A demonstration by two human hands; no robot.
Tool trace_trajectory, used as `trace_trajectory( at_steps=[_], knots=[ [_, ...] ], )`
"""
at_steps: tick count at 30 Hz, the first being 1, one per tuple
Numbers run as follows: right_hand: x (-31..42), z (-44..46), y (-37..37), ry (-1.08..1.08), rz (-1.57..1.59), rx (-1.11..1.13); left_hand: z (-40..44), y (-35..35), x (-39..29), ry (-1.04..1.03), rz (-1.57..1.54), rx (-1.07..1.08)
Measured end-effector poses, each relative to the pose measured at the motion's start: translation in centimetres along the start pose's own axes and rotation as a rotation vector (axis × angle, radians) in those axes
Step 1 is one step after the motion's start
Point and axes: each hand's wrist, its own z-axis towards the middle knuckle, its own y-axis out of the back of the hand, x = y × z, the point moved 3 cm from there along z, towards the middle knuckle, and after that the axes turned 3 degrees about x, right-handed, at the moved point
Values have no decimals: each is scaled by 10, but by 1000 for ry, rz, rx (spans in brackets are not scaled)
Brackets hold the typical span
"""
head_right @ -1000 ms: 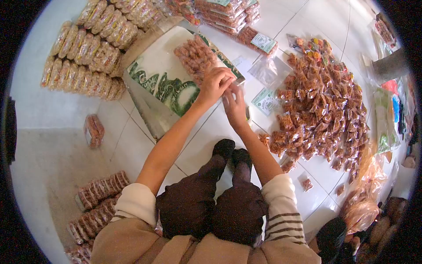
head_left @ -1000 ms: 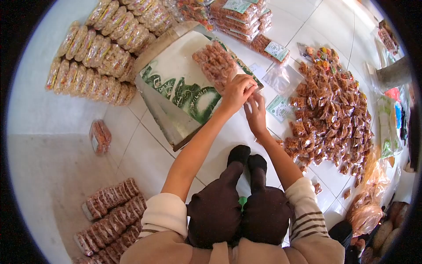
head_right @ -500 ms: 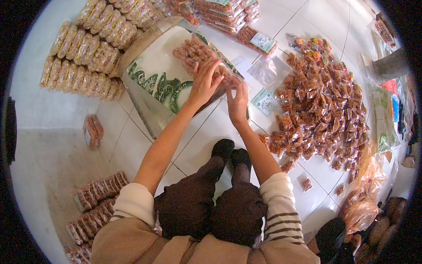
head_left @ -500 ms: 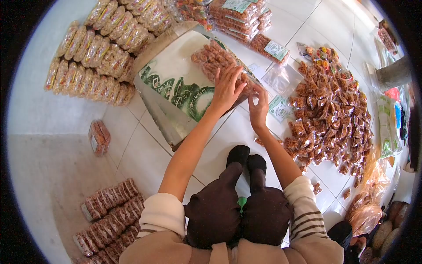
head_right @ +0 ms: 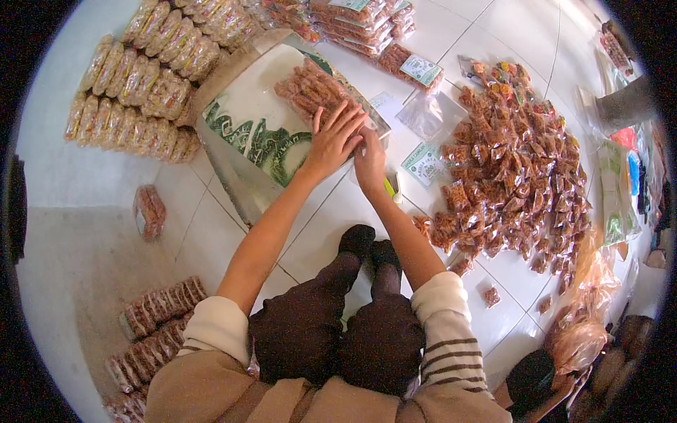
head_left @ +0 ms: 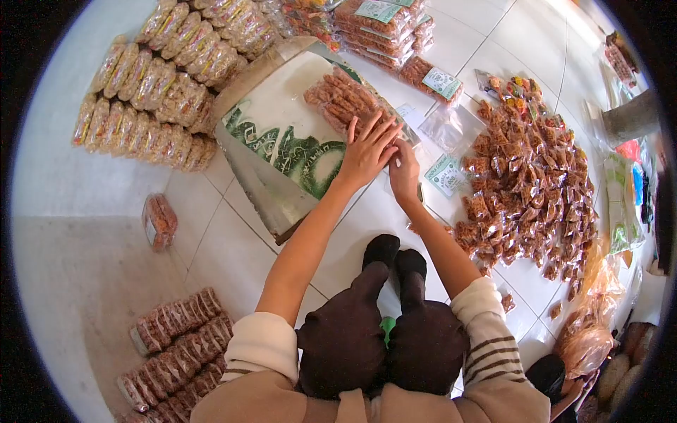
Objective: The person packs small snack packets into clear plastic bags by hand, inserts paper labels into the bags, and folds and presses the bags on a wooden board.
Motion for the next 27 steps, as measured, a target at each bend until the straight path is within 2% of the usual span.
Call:
trace_trajectory(
  at_steps=[1, 2, 3, 5, 6, 7, 9, 10, 11, 13, 14, 15, 16, 17, 19, 21, 23, 25, 26, 27],
  knots=[
    [-1, 1, -4, 133, -80, 48, -1, 0, 0, -1, 0, 4],
    [0, 3, -6, 289, -225, -4, -2, 0, 0, 0, -1, 14],
    [-1, 4, -3, 288, -225, -8, -1, 0, 1, -1, -4, 22],
    [0, 3, 10, 492, -362, 99, -3, -1, 2, 12, 13, 23],
    [5, -1, 27, 483, -383, 85, -2, -4, -1, 31, 29, 21],
    [13, -8, 47, 356, -356, 143, 0, -6, -9, 15, 7, 21],
    [5, -21, 88, 154, -266, 195, 2, -9, -24, 185, 80, -37],
    [3, -27, 112, 156, -332, 133, 7, -7, -40, 160, -77, -79],
    [34, -35, 147, 13, -467, 6, 16, 8, -87, 31, -258, -200],
    [-9, -46, 192, -98, -523, -101, 24, -7, -125, -134, -520, -116],
    [-32, -53, 209, -103, -540, -106, 26, -29, -139, -137, -561, -13],
    [-57, -60, 225, -53, -730, -128, 23, -61, -151, -141, -601, 91],
    [-83, -67, 238, -1, -918, -149, 18, -98, -161, -98, -718, 157],
    [-116, -75, 250, -64, -1035, -85, 5, -145, -167, -49, -712, 168],
    [-119, -81, 249, -35, -1046, -10, -7, -196, -175, 118, -860, 391],
    [-112, -79, 240, -15, -1052, 27, -15, -230, -179, 172, -911, 439],
    [-103, -78, 229, -3, -1039, 65, -18, -237, -183, 233, -946, 498],
    [-93, -73, 222, -84, -831, 7, -15, -230, -177, 455, -860, 348],
    [-86, -69, 215, -44, -775, -30, -10, -226, -171, 459, -847, 345],
    [-75, -65, 210, -41, -764, -27, -8, -230, -162, 615, -1077, 360]
  ],
)
